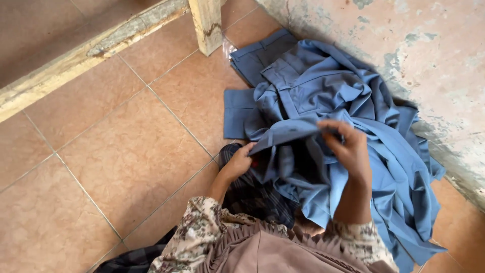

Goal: The person sits on a tiled floor and folds several pairs of blue trousers by hand. Each pair is laid flat, folded lengthwise, then folded into a compact rectangle and placed in a growing stack.

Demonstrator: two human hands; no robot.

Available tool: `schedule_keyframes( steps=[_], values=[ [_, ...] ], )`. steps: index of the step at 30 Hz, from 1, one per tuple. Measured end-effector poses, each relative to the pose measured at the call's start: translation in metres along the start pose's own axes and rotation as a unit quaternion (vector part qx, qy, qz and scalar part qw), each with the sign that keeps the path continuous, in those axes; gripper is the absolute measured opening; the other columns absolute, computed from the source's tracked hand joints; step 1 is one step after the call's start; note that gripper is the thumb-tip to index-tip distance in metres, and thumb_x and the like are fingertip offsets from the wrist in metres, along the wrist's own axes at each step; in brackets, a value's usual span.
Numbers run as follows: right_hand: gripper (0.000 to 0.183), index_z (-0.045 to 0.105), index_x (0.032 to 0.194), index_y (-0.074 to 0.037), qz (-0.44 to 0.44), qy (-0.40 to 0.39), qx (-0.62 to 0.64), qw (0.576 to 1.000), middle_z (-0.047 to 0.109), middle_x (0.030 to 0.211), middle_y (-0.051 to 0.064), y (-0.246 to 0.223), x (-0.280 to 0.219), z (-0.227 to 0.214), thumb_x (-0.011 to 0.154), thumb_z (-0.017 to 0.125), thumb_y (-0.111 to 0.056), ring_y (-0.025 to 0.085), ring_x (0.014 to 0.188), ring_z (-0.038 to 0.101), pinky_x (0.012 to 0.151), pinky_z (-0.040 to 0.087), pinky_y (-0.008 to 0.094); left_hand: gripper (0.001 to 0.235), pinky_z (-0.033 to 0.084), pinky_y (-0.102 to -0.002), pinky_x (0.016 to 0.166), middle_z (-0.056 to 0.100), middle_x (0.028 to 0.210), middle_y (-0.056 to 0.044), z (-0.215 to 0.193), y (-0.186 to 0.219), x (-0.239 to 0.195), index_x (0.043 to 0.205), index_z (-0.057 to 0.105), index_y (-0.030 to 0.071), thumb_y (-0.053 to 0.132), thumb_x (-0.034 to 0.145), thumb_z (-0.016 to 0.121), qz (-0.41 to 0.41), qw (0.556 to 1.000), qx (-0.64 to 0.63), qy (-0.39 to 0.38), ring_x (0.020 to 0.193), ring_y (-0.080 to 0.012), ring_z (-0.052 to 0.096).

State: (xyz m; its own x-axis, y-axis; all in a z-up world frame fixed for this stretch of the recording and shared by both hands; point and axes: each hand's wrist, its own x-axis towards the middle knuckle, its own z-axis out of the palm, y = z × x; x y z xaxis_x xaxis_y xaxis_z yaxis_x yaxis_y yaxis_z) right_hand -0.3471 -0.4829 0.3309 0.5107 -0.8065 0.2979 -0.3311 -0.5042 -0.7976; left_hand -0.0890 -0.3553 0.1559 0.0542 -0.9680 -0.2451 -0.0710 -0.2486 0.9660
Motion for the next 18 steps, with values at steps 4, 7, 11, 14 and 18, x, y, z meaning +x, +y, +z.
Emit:
schedule_keyframes(
  steps=[4,7,11,14,18],
  values=[
    [0.030,0.076,0.113,-0.005,-0.135,0.033,0.002,0.990,0.074,0.107,0.012,-0.040,0.060,0.037,0.087,0.079,0.011,0.030,0.106,0.071,0.097,0.056,0.040,0.080,0.026,-0.054,0.122,0.052,0.149,-0.025,-0.008,-0.036,-0.025,0.151,0.050,0.007,-0.013,0.075,0.037,-0.067,0.992,-0.108,-0.028,0.143,-0.0388,0.041],
    [0.045,0.062,0.135,-0.003,-0.146,-0.035,0.095,0.984,0.053,0.138,0.020,-0.029,0.075,0.084,0.093,0.074,0.008,0.031,0.120,0.059,0.100,0.054,0.038,0.032,0.061,-0.052,0.059,0.061,0.084,-0.014,-0.010,-0.155,-0.030,0.112,0.073,0.004,0.003,0.084,0.058,-0.218,0.923,-0.304,0.094,0.073,-0.0259,0.058],
    [0.036,0.068,0.127,-0.006,-0.157,-0.079,0.019,0.984,0.062,0.125,0.022,-0.034,0.033,0.121,0.093,0.077,-0.010,0.045,0.123,0.060,0.098,0.051,0.053,0.037,0.061,-0.057,0.074,0.067,0.107,-0.020,-0.019,-0.135,-0.071,0.129,0.064,0.006,0.014,0.093,0.068,-0.233,0.871,-0.387,0.192,0.095,-0.0355,0.067],
    [0.047,0.069,0.126,-0.009,-0.121,-0.141,0.016,0.982,0.065,0.120,0.020,-0.037,-0.031,0.136,0.085,0.082,-0.026,0.045,0.123,0.060,0.101,0.049,0.055,0.053,0.059,-0.058,0.085,0.065,0.124,-0.021,-0.021,-0.121,-0.075,0.145,0.053,0.015,0.015,0.094,0.067,-0.217,0.876,-0.384,0.196,0.111,-0.0381,0.064],
    [0.109,0.032,0.161,-0.019,0.005,-0.275,-0.165,0.947,0.042,0.151,0.019,-0.020,-0.114,0.164,0.072,0.089,-0.049,0.043,0.132,0.046,0.094,0.046,0.056,0.055,0.063,-0.051,0.077,0.068,0.117,-0.020,-0.018,-0.105,-0.073,0.148,0.051,0.015,0.011,0.094,0.063,-0.183,0.874,-0.396,0.214,0.101,-0.0359,0.068]
  ],
)
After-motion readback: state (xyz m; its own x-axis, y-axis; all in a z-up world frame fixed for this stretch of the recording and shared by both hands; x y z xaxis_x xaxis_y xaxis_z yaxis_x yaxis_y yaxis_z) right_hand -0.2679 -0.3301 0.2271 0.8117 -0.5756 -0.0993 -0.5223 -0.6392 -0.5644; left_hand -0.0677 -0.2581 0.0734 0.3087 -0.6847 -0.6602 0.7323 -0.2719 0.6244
